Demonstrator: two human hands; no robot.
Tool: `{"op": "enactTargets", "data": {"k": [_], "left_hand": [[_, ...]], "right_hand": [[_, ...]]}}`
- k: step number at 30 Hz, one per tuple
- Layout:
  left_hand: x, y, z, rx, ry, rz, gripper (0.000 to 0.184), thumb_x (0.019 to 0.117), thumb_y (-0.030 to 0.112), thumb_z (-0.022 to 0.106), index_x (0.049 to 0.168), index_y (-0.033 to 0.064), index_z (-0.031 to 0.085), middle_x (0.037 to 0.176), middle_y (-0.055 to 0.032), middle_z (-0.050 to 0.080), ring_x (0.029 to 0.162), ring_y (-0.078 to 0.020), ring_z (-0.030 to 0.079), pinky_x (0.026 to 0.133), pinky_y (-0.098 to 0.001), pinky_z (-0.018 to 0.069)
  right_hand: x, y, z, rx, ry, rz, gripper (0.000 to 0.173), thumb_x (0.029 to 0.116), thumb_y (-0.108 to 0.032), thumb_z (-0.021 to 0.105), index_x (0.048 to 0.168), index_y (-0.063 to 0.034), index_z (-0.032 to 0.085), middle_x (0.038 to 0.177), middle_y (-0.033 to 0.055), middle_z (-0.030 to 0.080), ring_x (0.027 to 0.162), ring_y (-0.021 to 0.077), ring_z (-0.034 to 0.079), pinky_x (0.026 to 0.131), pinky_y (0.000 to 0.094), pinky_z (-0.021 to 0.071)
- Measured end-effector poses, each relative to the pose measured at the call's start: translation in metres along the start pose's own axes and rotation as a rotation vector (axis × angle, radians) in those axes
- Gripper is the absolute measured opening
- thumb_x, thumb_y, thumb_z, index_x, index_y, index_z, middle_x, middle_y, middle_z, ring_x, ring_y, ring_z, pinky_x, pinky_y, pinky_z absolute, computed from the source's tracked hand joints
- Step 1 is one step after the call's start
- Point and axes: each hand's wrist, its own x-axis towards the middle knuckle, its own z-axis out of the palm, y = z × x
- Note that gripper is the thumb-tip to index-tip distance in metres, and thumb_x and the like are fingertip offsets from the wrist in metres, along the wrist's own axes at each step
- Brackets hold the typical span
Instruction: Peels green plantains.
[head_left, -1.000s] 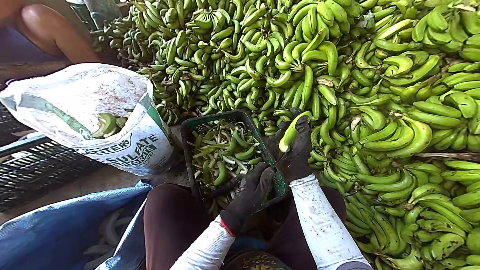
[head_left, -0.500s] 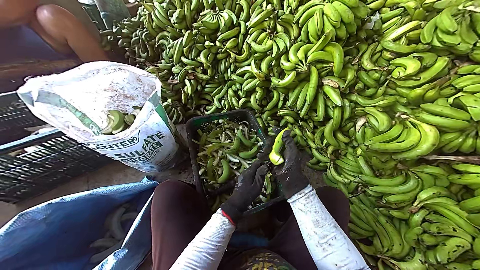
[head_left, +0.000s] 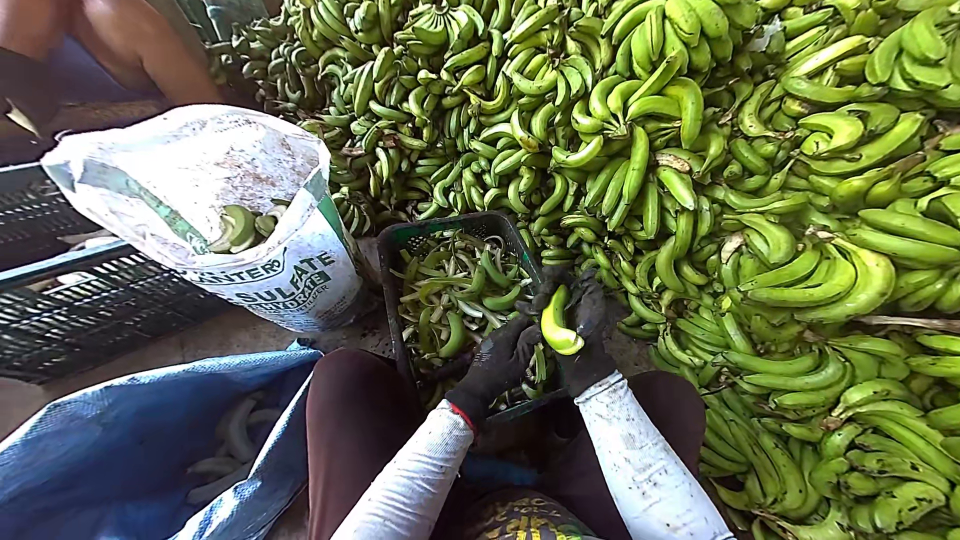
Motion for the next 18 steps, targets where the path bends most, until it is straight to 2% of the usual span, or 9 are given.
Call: {"op": "enactTargets", "data": {"k": [3,5,7,9,11,12,14,16,18], "left_hand": [[0.001,-0.003,-0.006,0.019,-0.027,-0.079,0.050,0.1100,0.037,0.033,0.122,0.0017,0.067,0.109,-0.0157,0.071,0.107,-0.0238,0.068,0.098,-0.0465,0.0511],[0.003,-0.008,-0.009,0.015,-0.043,-0.116,0.051,0.1093,0.038,0.033,0.125,0.0032,0.067,0.113,-0.0154,0.071,0.111,-0.0234,0.066,0.100,-0.0471,0.0496],[0.002,-0.012,-0.011,0.072,-0.057,-0.143,0.052,0.1100,0.039,0.033,0.128,0.0037,0.065,0.117,-0.0169,0.070,0.115,-0.0268,0.066,0.103,-0.0497,0.0488],[0.002,-0.009,-0.018,0.184,-0.059,-0.159,0.052,0.1100,0.041,0.033,0.130,0.0055,0.065,0.119,-0.0172,0.070,0.115,-0.0306,0.066,0.101,-0.0532,0.0495],[0.004,-0.006,-0.032,0.371,-0.075,-0.163,0.050,0.1098,0.042,0.034,0.126,0.0072,0.067,0.115,-0.0167,0.071,0.109,-0.0339,0.069,0.094,-0.0564,0.0525],[0.006,-0.005,-0.041,0.471,-0.089,-0.149,0.048,0.1096,0.041,0.036,0.122,0.0079,0.067,0.111,-0.0163,0.071,0.105,-0.0348,0.069,0.089,-0.0570,0.0535],[0.009,-0.005,-0.055,0.626,-0.115,-0.074,0.041,0.1081,0.040,0.042,0.114,0.0084,0.067,0.103,-0.0153,0.070,0.098,-0.0350,0.070,0.082,-0.0558,0.0540],[0.010,-0.008,-0.067,0.701,-0.156,-0.001,0.038,0.1062,0.040,0.046,0.112,0.0091,0.068,0.102,-0.0146,0.069,0.097,-0.0344,0.069,0.083,-0.0548,0.0531],[0.013,-0.016,-0.081,0.725,-0.146,-0.030,0.037,0.1066,0.039,0.047,0.110,0.0090,0.068,0.099,-0.0150,0.069,0.094,-0.0351,0.069,0.080,-0.0548,0.0543]], "right_hand": [[-0.015,0.010,0.009,-0.038,0.036,0.031,0.074,0.1062,-0.055,0.005,0.105,-0.0177,0.068,0.076,-0.0030,0.066,0.071,0.0108,0.066,0.074,0.0320,0.0592],[-0.018,0.015,0.015,-0.036,0.088,0.062,0.077,0.1076,-0.052,0.003,0.102,-0.0128,0.069,0.074,0.0001,0.068,0.070,0.0100,0.068,0.068,0.0276,0.0581],[-0.014,0.025,0.000,-0.084,0.023,0.039,0.077,0.1076,-0.050,0.002,0.109,-0.0106,0.068,0.082,0.0028,0.072,0.076,0.0103,0.070,0.070,0.0270,0.0588],[-0.014,0.028,-0.015,-0.206,-0.090,-0.021,0.071,0.1095,-0.043,0.005,0.128,-0.0063,0.063,0.105,0.0079,0.074,0.096,0.0137,0.071,0.085,0.0311,0.0587],[-0.019,0.026,-0.025,-0.395,-0.190,-0.093,0.050,0.1125,-0.028,0.022,0.134,0.0018,0.056,0.120,0.0132,0.069,0.110,0.0182,0.067,0.098,0.0369,0.0551],[-0.021,0.025,-0.026,-0.409,-0.195,-0.050,0.040,0.1119,-0.025,0.030,0.127,-0.0009,0.058,0.113,0.0095,0.069,0.105,0.0155,0.067,0.095,0.0353,0.0563],[-0.028,0.019,-0.014,-0.330,-0.151,0.208,0.034,0.1111,-0.023,0.030,0.113,-0.0066,0.060,0.096,0.0041,0.070,0.089,0.0115,0.069,0.081,0.0306,0.0596],[-0.030,0.017,0.002,-0.331,-0.059,0.526,0.035,0.1106,-0.025,0.030,0.107,-0.0047,0.058,0.085,0.0092,0.069,0.072,0.0184,0.069,0.066,0.0363,0.0605],[-0.025,0.018,0.011,-0.401,-0.099,0.704,0.038,0.1105,-0.027,0.026,0.107,-0.0056,0.057,0.083,0.0098,0.070,0.063,0.0214,0.068,0.059,0.0411,0.0616]]}}
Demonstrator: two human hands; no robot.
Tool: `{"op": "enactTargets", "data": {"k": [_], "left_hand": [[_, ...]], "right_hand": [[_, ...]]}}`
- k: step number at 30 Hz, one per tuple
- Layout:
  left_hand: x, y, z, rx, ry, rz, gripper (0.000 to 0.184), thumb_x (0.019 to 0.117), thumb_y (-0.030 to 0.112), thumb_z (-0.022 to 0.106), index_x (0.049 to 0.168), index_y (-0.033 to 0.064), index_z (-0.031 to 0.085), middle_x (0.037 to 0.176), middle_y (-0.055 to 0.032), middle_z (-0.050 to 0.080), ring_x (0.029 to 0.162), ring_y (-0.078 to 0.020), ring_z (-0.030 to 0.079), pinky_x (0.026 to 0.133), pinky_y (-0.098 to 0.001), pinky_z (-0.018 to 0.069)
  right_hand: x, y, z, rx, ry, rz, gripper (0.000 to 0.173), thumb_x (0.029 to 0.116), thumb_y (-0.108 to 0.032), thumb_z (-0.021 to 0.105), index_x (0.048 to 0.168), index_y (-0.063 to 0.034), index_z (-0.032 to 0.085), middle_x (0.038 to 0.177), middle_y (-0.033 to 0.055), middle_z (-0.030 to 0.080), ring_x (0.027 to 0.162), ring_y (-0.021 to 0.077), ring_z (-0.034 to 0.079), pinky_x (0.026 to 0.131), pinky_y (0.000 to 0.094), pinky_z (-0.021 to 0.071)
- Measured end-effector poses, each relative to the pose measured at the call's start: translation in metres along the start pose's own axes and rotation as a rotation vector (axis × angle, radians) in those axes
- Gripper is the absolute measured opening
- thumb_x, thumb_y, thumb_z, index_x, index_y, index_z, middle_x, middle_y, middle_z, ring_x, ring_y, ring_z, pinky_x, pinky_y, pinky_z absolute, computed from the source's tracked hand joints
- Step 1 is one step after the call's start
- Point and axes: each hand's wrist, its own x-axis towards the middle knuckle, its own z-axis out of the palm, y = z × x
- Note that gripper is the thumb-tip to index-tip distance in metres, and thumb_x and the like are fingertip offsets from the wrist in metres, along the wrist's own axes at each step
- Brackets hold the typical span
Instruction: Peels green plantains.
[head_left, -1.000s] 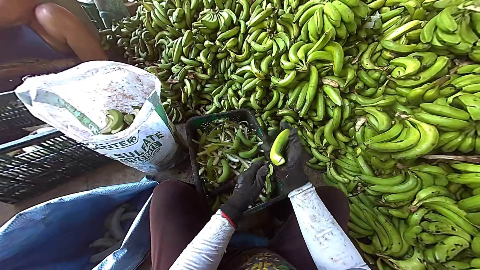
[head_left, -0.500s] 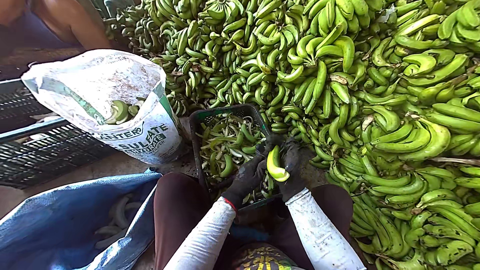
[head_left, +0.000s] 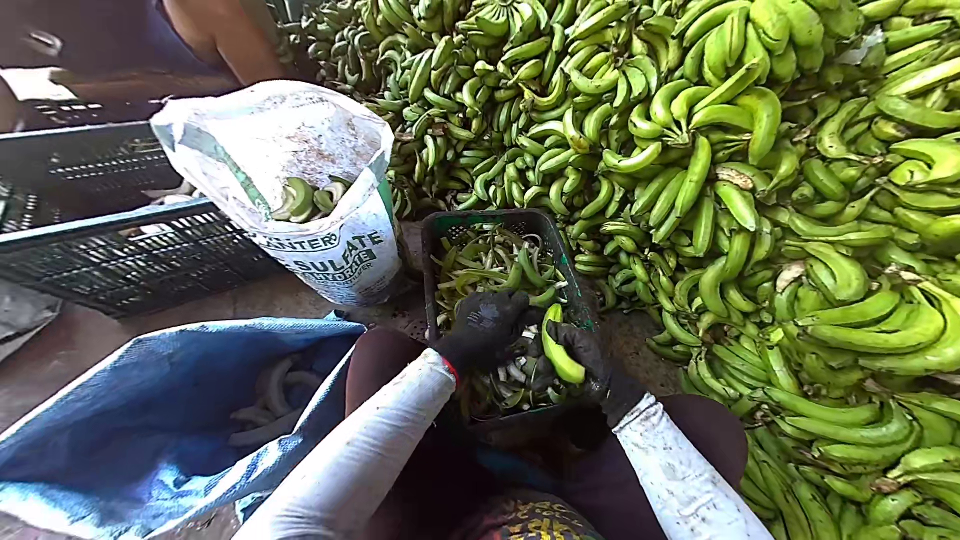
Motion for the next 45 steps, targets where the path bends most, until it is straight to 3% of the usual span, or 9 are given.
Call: {"op": "enactTargets", "data": {"k": [5,13,18,21,24,28,32,37,45], "left_hand": [[0.009,-0.065,-0.042,-0.480,0.119,-0.725,0.060,0.1095,0.053,0.030,0.130,0.0049,0.059,0.113,-0.0260,0.067,0.109,-0.0455,0.064,0.092,-0.0697,0.0469],[0.003,-0.049,-0.018,-0.403,-0.380,-0.660,0.059,0.1058,0.053,0.041,0.123,0.0035,0.068,0.127,-0.0232,0.066,0.124,-0.0416,0.060,0.101,-0.0676,0.0445],[0.002,-0.053,-0.038,-0.470,-0.269,-0.648,0.057,0.1090,0.049,0.034,0.129,0.0036,0.062,0.129,-0.0206,0.065,0.125,-0.0372,0.060,0.102,-0.0621,0.0457],[-0.001,-0.060,-0.053,-0.568,-0.108,-0.687,0.056,0.1098,0.050,0.030,0.135,0.0096,0.059,0.127,-0.0172,0.066,0.123,-0.0340,0.062,0.102,-0.0594,0.0471],[-0.005,-0.067,-0.060,-0.667,0.044,-0.632,0.052,0.1103,0.049,0.031,0.133,0.0119,0.061,0.120,-0.0151,0.068,0.116,-0.0311,0.064,0.099,-0.0564,0.0486],[-0.004,-0.063,-0.062,-0.729,0.110,-0.563,0.048,0.1106,0.045,0.034,0.131,0.0118,0.063,0.118,-0.0129,0.069,0.112,-0.0281,0.066,0.097,-0.0540,0.0497],[0.002,-0.058,-0.059,-0.733,0.120,-0.551,0.044,0.1111,0.037,0.036,0.134,0.0107,0.062,0.124,-0.0129,0.068,0.116,-0.0265,0.064,0.101,-0.0512,0.0482],[0.008,-0.055,-0.049,-0.722,0.192,-0.517,0.042,0.1107,0.037,0.039,0.129,0.0093,0.064,0.116,-0.0122,0.069,0.109,-0.0253,0.065,0.099,-0.0488,0.0491],[0.008,-0.034,-0.018,-0.870,0.313,-0.290,0.039,0.1082,0.041,0.044,0.117,0.0113,0.067,0.088,-0.0031,0.064,0.078,-0.0131,0.062,0.075,-0.0372,0.0538]], "right_hand": [[0.006,-0.016,0.033,-0.319,-0.161,0.192,0.031,0.1073,-0.022,0.039,0.136,-0.0102,0.043,0.084,0.0089,0.066,0.061,0.0197,0.067,0.055,0.0356,0.0602],[0.108,-0.132,0.138,-0.589,-0.069,-0.225,0.033,0.1096,-0.031,0.037,0.128,-0.0078,0.051,0.096,0.0094,0.067,0.073,0.0185,0.066,0.063,0.0355,0.0576],[0.136,-0.210,0.225,-0.611,0.035,-0.615,0.033,0.1090,-0.027,0.043,0.136,-0.0091,0.051,0.120,0.0101,0.060,0.102,0.0225,0.065,0.081,0.0436,0.0588],[0.150,-0.220,0.186,-1.143,0.259,-0.677,0.045,0.1096,-0.034,0.041,0.148,-0.0121,0.047,0.137,0.0159,0.058,0.118,0.0295,0.063,0.093,0.0525,0.0558],[0.178,-0.180,0.088,-1.560,0.415,-0.488,0.040,0.1095,-0.030,0.043,0.134,-0.0007,0.056,0.115,0.0278,0.064,0.099,0.0442,0.066,0.084,0.0673,0.0513],[0.209,-0.100,0.001,-1.525,0.561,0.089,0.060,0.1017,-0.049,0.052,0.137,-0.0010,0.054,0.118,0.0269,0.064,0.103,0.0422,0.066,0.088,0.0643,0.0515],[0.217,-0.052,0.001,-1.514,0.652,0.205,0.082,0.0978,-0.061,0.053,0.151,-0.0004,0.040,0.136,0.0276,0.059,0.127,0.0430,0.058,0.104,0.0630,0.0441],[0.222,-0.033,0.009,-1.511,0.723,0.178,0.076,0.0992,-0.045,0.056,0.157,-0.0038,0.030,0.138,0.0243,0.059,0.127,0.0396,0.059,0.103,0.0605,0.0463],[0.154,-0.066,-0.021,-0.541,0.656,-0.398,0.045,0.1038,-0.030,0.059,0.140,-0.0046,0.050,0.116,0.0167,0.065,0.093,0.0248,0.068,0.080,0.0444,0.0589]]}}
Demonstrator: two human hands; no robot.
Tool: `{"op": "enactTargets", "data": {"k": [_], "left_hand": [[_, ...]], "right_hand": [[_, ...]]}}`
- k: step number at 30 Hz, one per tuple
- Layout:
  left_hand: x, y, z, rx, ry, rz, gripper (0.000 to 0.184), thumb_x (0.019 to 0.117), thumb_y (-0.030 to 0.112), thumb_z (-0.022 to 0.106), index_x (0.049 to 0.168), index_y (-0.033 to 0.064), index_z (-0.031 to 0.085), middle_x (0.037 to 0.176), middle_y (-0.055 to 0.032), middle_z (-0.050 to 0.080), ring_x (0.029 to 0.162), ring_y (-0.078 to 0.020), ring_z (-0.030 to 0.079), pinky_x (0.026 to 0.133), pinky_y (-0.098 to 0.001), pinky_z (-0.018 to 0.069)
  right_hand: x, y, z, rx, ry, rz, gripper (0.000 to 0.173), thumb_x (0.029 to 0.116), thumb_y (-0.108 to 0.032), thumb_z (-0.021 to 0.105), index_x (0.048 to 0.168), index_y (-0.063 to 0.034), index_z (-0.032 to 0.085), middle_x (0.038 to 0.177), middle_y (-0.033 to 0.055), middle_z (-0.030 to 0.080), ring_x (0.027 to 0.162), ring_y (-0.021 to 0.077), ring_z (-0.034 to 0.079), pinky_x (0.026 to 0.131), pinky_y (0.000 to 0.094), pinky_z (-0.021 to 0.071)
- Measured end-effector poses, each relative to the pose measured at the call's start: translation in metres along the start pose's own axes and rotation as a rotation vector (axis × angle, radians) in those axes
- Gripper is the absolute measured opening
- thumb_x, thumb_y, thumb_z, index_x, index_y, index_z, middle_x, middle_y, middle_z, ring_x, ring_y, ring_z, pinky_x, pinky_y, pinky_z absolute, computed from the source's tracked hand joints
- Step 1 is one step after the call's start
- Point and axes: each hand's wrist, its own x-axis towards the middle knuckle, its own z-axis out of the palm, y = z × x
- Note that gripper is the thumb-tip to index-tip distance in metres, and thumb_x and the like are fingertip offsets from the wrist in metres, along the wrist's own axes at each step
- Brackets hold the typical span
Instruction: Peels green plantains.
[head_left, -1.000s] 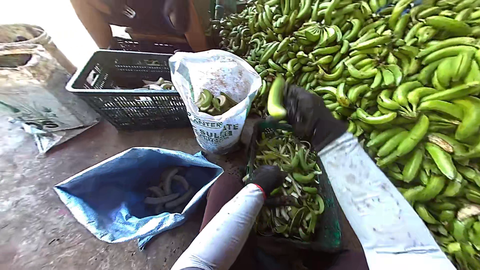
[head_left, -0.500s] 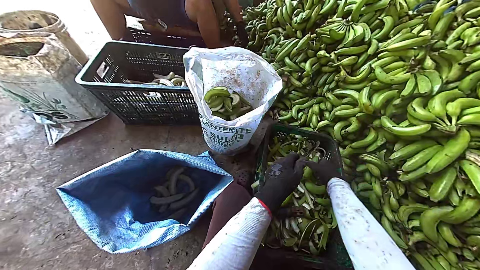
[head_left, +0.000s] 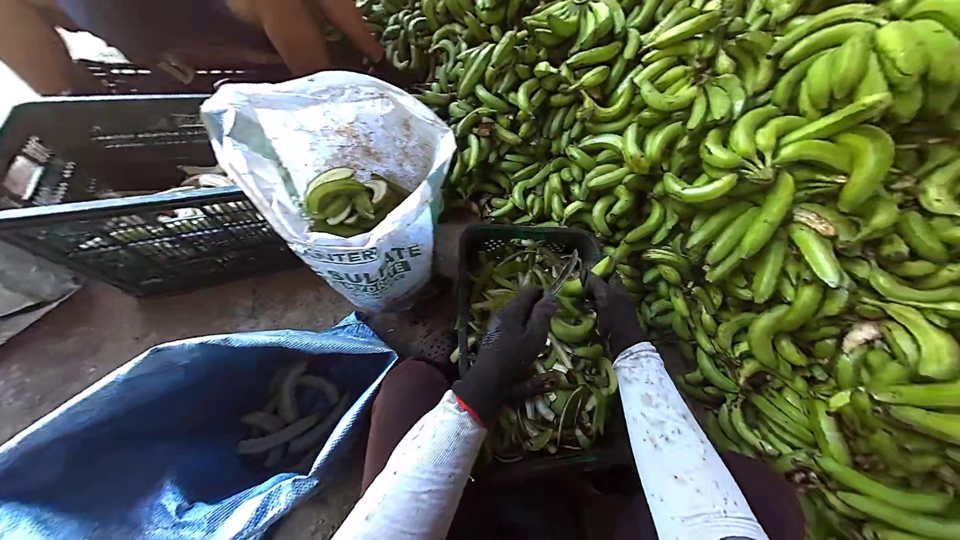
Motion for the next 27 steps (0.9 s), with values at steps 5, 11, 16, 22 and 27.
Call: {"op": "enactTargets", "data": {"k": [5,11,16,22,27], "left_hand": [[-0.013,0.015,0.028,-0.196,-0.097,-0.025,0.047,0.1089,0.036,0.043,0.150,0.0147,0.050,0.095,-0.0048,0.066,0.081,-0.0107,0.062,0.078,-0.0305,0.0535],[-0.017,0.024,0.050,-0.314,-0.154,0.073,0.050,0.1088,0.032,0.044,0.155,0.0129,0.045,0.088,-0.0018,0.062,0.071,-0.0074,0.054,0.068,-0.0258,0.0495],[-0.023,0.024,0.058,-0.307,-0.176,0.046,0.049,0.1089,0.032,0.044,0.152,0.0085,0.047,0.098,-0.0042,0.066,0.079,-0.0070,0.059,0.076,-0.0264,0.0530],[-0.025,0.024,0.062,-0.550,-0.157,-0.034,0.040,0.1086,0.029,0.045,0.139,0.0062,0.055,0.082,-0.0009,0.057,0.067,-0.0082,0.053,0.062,-0.0235,0.0484],[-0.022,0.023,0.060,-0.577,-0.131,-0.114,0.025,0.1098,0.025,0.042,0.120,0.0081,0.058,0.077,-0.0008,0.056,0.064,-0.0084,0.053,0.060,-0.0229,0.0477]], "right_hand": [[-0.044,-0.033,-0.043,0.470,-0.020,-0.251,0.035,0.1070,-0.026,0.053,0.141,-0.0155,0.049,0.119,0.0087,0.063,0.100,0.0239,0.069,0.082,0.0467,0.0624],[-0.081,-0.034,-0.063,0.401,0.002,-0.395,0.035,0.1062,-0.022,0.050,0.140,-0.0125,0.050,0.112,0.0091,0.067,0.092,0.0220,0.070,0.076,0.0416,0.0631],[-0.092,-0.023,-0.066,0.408,0.029,-0.388,0.036,0.1066,-0.021,0.049,0.142,-0.0130,0.050,0.112,0.0106,0.067,0.093,0.0240,0.070,0.076,0.0448,0.0633],[-0.098,-0.012,-0.061,0.316,0.047,-0.500,0.040,0.1043,-0.022,0.052,0.142,-0.0099,0.048,0.111,0.0099,0.068,0.091,0.0223,0.071,0.076,0.0416,0.0641],[-0.099,-0.002,-0.049,0.338,0.074,-0.576,0.047,0.1018,-0.022,0.056,0.146,-0.0104,0.046,0.116,0.0102,0.067,0.096,0.0231,0.071,0.080,0.0426,0.0637]]}}
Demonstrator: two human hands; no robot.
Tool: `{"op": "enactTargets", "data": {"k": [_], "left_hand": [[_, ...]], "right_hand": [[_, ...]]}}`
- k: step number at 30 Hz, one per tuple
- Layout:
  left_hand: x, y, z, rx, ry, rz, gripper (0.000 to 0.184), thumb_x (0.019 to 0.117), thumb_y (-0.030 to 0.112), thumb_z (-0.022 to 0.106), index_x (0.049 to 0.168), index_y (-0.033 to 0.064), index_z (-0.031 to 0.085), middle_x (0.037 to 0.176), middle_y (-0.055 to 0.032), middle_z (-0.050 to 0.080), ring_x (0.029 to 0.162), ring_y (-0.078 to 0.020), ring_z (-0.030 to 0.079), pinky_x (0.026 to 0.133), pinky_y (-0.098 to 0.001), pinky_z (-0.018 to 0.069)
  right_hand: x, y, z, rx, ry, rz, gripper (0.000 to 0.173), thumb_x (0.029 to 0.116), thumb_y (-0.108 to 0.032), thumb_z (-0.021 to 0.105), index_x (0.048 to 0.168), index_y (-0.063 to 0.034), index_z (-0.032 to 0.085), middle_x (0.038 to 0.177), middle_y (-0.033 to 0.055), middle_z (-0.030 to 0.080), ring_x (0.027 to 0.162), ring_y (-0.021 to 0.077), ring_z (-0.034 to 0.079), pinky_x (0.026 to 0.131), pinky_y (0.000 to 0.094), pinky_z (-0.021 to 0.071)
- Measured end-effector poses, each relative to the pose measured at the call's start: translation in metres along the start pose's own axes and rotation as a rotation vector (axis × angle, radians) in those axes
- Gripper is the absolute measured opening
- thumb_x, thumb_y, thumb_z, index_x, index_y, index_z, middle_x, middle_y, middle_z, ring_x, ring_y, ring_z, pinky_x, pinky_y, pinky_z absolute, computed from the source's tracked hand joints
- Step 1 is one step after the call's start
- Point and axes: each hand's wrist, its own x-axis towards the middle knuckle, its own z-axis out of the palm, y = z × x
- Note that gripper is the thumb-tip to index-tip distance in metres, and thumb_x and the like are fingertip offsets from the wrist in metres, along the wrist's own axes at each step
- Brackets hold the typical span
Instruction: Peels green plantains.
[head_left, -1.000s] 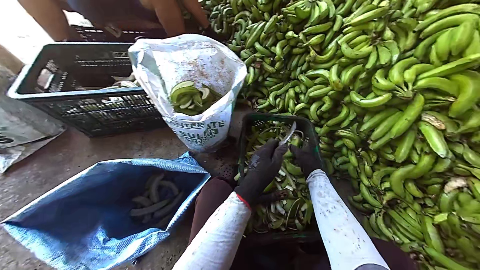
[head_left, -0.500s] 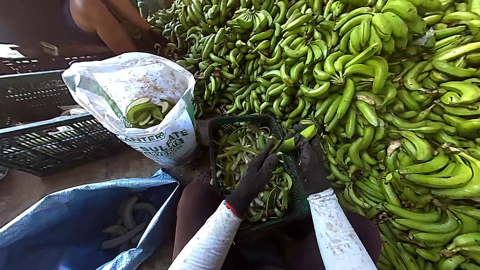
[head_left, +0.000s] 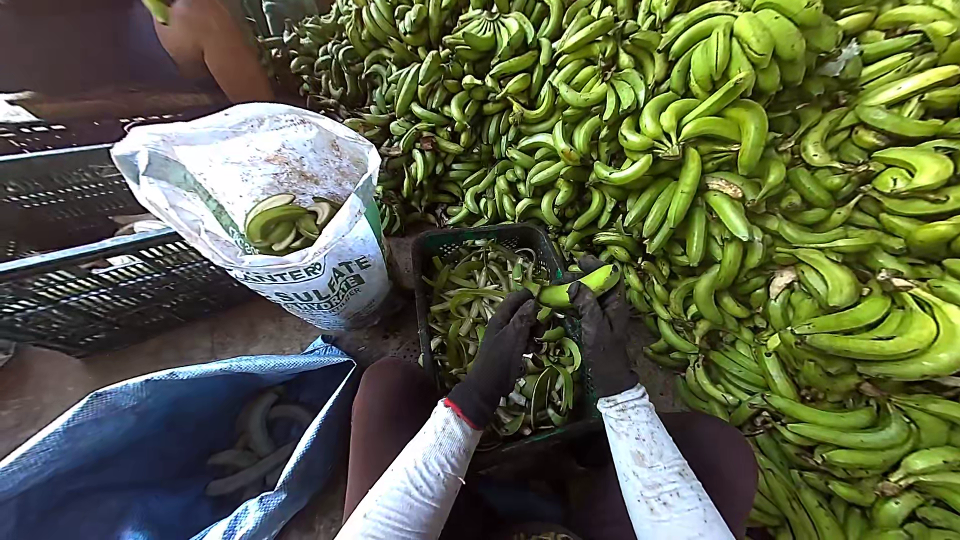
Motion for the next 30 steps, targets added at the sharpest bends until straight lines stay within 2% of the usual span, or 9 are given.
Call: {"op": "enactTargets", "data": {"k": [3,6,8,10,13,19,24,26,30], "left_hand": [[0.002,-0.014,-0.001,0.625,0.143,0.330,0.032,0.1071,0.026,0.050,0.132,0.0121,0.066,0.098,-0.0067,0.071,0.083,-0.0163,0.068,0.078,-0.0379,0.0573],[0.001,-0.027,0.004,0.973,0.184,0.505,0.040,0.1009,0.021,0.054,0.139,0.0166,0.065,0.098,-0.0144,0.073,0.081,-0.0309,0.072,0.069,-0.0524,0.0579],[-0.007,-0.020,0.010,0.783,0.094,0.290,0.037,0.1059,0.023,0.051,0.139,0.0126,0.064,0.103,-0.0105,0.074,0.087,-0.0212,0.071,0.079,-0.0427,0.0586],[-0.010,-0.001,0.013,0.311,-0.044,-0.054,0.035,0.1098,0.024,0.045,0.137,0.0066,0.057,0.089,-0.0037,0.062,0.068,-0.0083,0.055,0.063,-0.0248,0.0477],[-0.011,0.015,0.004,-0.105,-0.200,-0.307,0.027,0.1098,0.024,0.041,0.130,0.0089,0.053,0.074,0.0023,0.054,0.055,-0.0034,0.048,0.050,-0.0170,0.0411],[-0.010,0.019,-0.019,0.139,-0.203,-0.152,0.033,0.1094,0.031,0.044,0.135,0.0141,0.058,0.077,0.0026,0.059,0.058,-0.0030,0.049,0.054,-0.0176,0.0421],[-0.003,0.035,-0.040,0.152,-0.031,0.046,0.036,0.1094,0.032,0.042,0.139,0.0161,0.055,0.079,0.0024,0.059,0.061,-0.0059,0.050,0.056,-0.0224,0.0444],[-0.004,0.063,-0.047,0.064,0.068,0.168,0.031,0.1102,0.029,0.039,0.136,0.0190,0.052,0.078,0.0050,0.055,0.059,-0.0037,0.048,0.053,-0.0189,0.0442],[-0.007,0.066,-0.017,-0.019,0.001,0.247,0.025,0.1067,0.035,0.040,0.127,0.0249,0.050,0.072,0.0075,0.052,0.057,-0.0041,0.050,0.054,-0.0212,0.0481]], "right_hand": [[-0.005,0.000,0.021,0.279,0.195,0.291,0.038,0.1081,-0.024,0.046,0.145,-0.0173,0.046,0.115,0.0065,0.064,0.097,0.0179,0.066,0.083,0.0380,0.0593],[0.001,0.002,0.035,0.420,0.452,0.587,0.023,0.1082,-0.032,0.047,0.119,-0.0135,0.056,0.091,0.0031,0.061,0.076,0.0126,0.061,0.067,0.0305,0.0538],[0.002,0.010,0.030,0.406,0.447,0.572,0.022,0.1080,-0.028,0.048,0.116,-0.0098,0.057,0.091,0.0044,0.062,0.077,0.0127,0.062,0.069,0.0305,0.0550],[0.001,0.021,0.018,0.437,0.342,0.533,0.025,0.1091,-0.029,0.046,0.114,-0.0094,0.060,0.086,0.0038,0.065,0.072,0.0123,0.064,0.065,0.0293,0.0569],[-0.002,0.032,-0.006,0.628,0.033,0.521,0.032,0.1113,-0.028,0.033,0.124,-0.0145,0.059,0.090,0.0031,0.068,0.074,0.0124,0.067,0.066,0.0292,0.0586],[0.012,0.007,-0.053,0.455,-0.515,0.682,0.051,0.0914,-0.045,0.070,0.134,-0.0194,0.060,0.098,0.0118,0.074,0.077,0.0227,0.073,0.064,0.0371,0.0633],[0.028,-0.016,-0.087,-0.065,-0.781,0.783,0.041,0.0947,-0.009,0.060,0.136,-0.0087,0.059,0.103,0.0116,0.072,0.078,0.0206,0.071,0.071,0.0359,0.0623],[0.029,-0.004,-0.106,-0.215,-0.690,0.807,0.038,0.0965,-0.009,0.062,0.134,-0.0095,0.059,0.103,0.0104,0.070,0.079,0.0202,0.070,0.073,0.0356,0.0610],[0.029,0.008,-0.114,0.062,-0.339,0.560,0.033,0.1023,-0.018,0.049,0.134,-0.0118,0.056,0.086,0.0067,0.069,0.072,0.0166,0.068,0.070,0.0351,0.0598]]}}
